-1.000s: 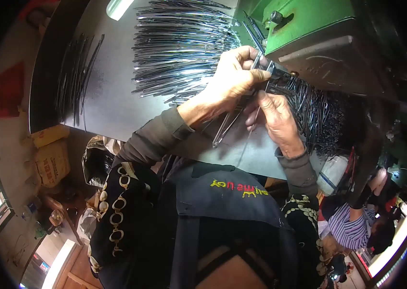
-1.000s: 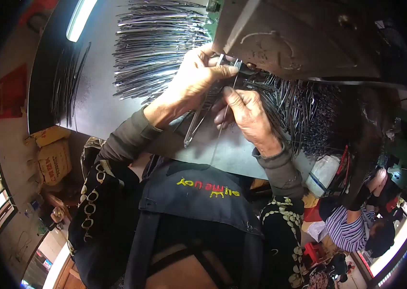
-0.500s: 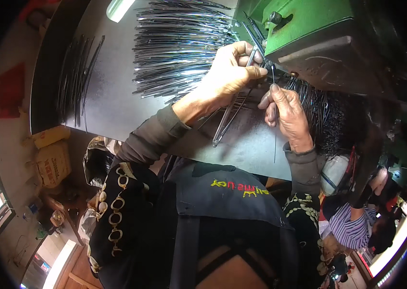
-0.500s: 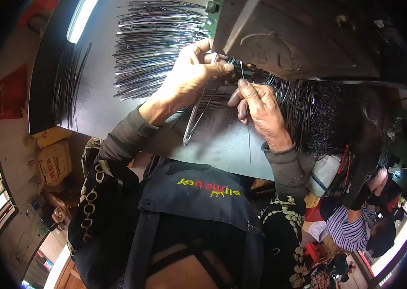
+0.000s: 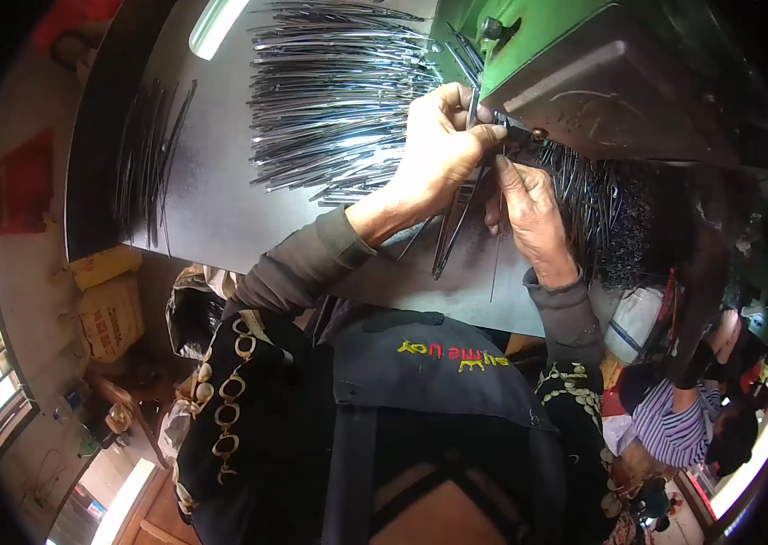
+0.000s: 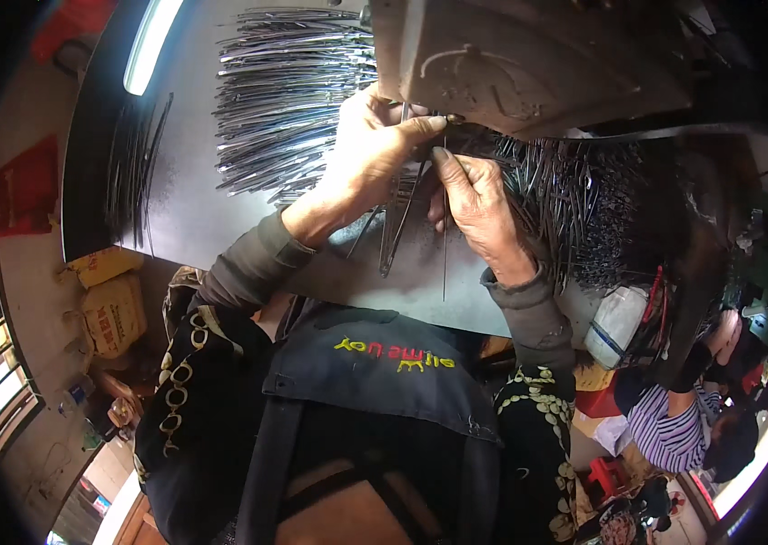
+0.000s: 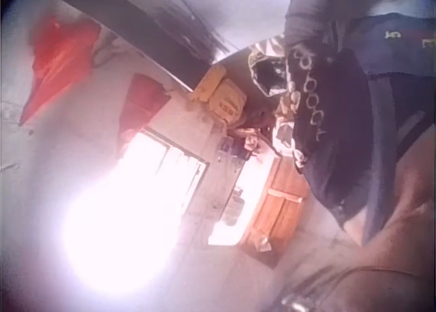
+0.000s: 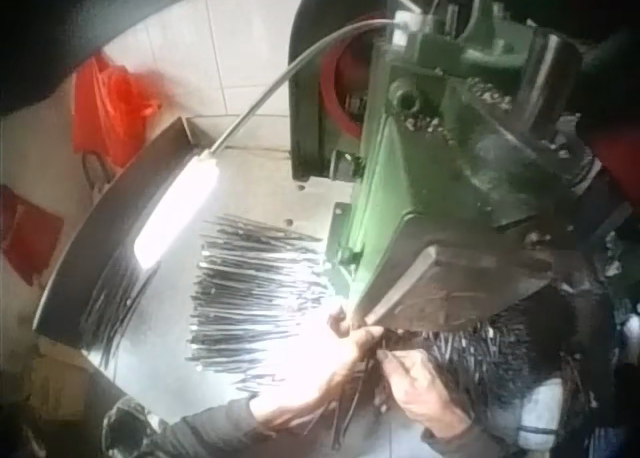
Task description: The person assembles metal rib parts by picking metal pieces and pins from the table, aligning them together, and joining them using a mechanical press.
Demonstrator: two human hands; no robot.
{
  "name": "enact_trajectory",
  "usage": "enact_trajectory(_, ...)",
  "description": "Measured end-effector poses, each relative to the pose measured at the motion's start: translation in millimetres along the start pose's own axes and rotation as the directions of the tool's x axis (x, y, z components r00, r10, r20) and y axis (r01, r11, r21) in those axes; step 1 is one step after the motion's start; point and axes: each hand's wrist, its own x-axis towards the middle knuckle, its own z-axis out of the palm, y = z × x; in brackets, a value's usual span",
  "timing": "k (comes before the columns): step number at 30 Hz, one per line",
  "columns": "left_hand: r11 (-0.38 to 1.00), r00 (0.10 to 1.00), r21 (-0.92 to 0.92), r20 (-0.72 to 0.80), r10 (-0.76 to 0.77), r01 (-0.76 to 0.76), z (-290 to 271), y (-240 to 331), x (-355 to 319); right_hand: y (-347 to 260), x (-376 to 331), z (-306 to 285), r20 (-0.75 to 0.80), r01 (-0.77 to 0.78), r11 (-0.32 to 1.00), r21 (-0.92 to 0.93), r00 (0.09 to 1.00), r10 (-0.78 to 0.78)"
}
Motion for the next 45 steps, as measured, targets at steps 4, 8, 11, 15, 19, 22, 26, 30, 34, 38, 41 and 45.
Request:
enact_trajectory(4, 1.000, 1.000, 0.007, 0.006, -0.025, 0.025, 0.1, 6.8, 0.1, 1.0, 2.2, 3.1, 0.008, 0.007, 1.000, -0.021, 1.000, -0.007)
enact_trajectory(8, 1.000, 1.000, -0.025, 0.019, -0.002, 0.002, 1.6, 3.0, 0.9, 3.0, 1.7, 0.2, -0.006, 0.018, 0.997, -0.080, 1.000, -0.019)
enact_trajectory(11, 1.000, 1.000, -0.024, 0.013, 0.002, -0.002, 2.2, 0.7, 0.2, 4.6, 2.5, -0.8, -0.002, 0.049, 0.991, -0.126, 0.999, -0.050)
enact_trajectory(15, 1.000, 1.000, 0.009, -0.002, 0.023, -0.023, 3.4, 3.6, -1.3, 3.6, 4.3, -1.3, -0.015, 0.036, 0.996, -0.080, 0.999, -0.037)
enact_trajectory(19, 0.997, 0.997, -0.005, -0.015, 0.081, -0.082, 5.0, -2.1, -0.4, 7.2, 3.0, -2.1, -0.001, 0.054, 0.993, -0.108, 0.998, -0.055)
enact_trajectory(22, 0.999, 0.999, 0.013, -0.008, 0.048, -0.048, 4.5, -0.1, 0.6, 8.4, 3.3, -1.6, -0.006, 0.044, 0.995, -0.084, 0.999, -0.045)
enact_trajectory(26, 0.998, 0.998, 0.032, -0.011, 0.063, -0.063, -0.8, -4.6, -0.2, 4.9, 3.4, 0.0, 0.010, 0.058, 0.986, -0.159, 0.998, -0.057)
enact_trajectory(30, 0.999, 0.998, 0.016, -0.039, 0.045, -0.044, -0.4, -3.4, -1.5, 2.9, 0.7, 3.8, 0.004, 0.012, 0.997, -0.075, 1.000, -0.012)
enact_trajectory(34, 0.990, 0.994, 0.119, 0.076, 0.073, -0.081, 4.1, 4.9, 1.9, 2.5, -12.7, 8.6, 0.005, -0.070, 0.987, 0.143, 0.998, 0.070)
enact_trajectory(38, 0.982, 0.986, 0.162, 0.120, -0.118, 0.097, 0.4, 16.5, -1.6, 7.3, -27.7, 20.5, 0.054, -0.113, 0.983, 0.144, 0.993, 0.106)
enact_trajectory(41, 0.979, 0.988, 0.154, 0.052, -0.145, 0.135, 2.0, 11.9, -1.6, 15.9, -28.9, 40.3, -0.009, -0.029, 0.985, 0.169, 0.999, 0.031)
enact_trajectory(45, 0.976, 0.974, -0.015, 0.068, -0.216, 0.217, -0.8, 22.2, -6.9, 6.5, -42.1, 43.0, 0.073, 0.345, 0.880, -0.325, 0.937, -0.340)
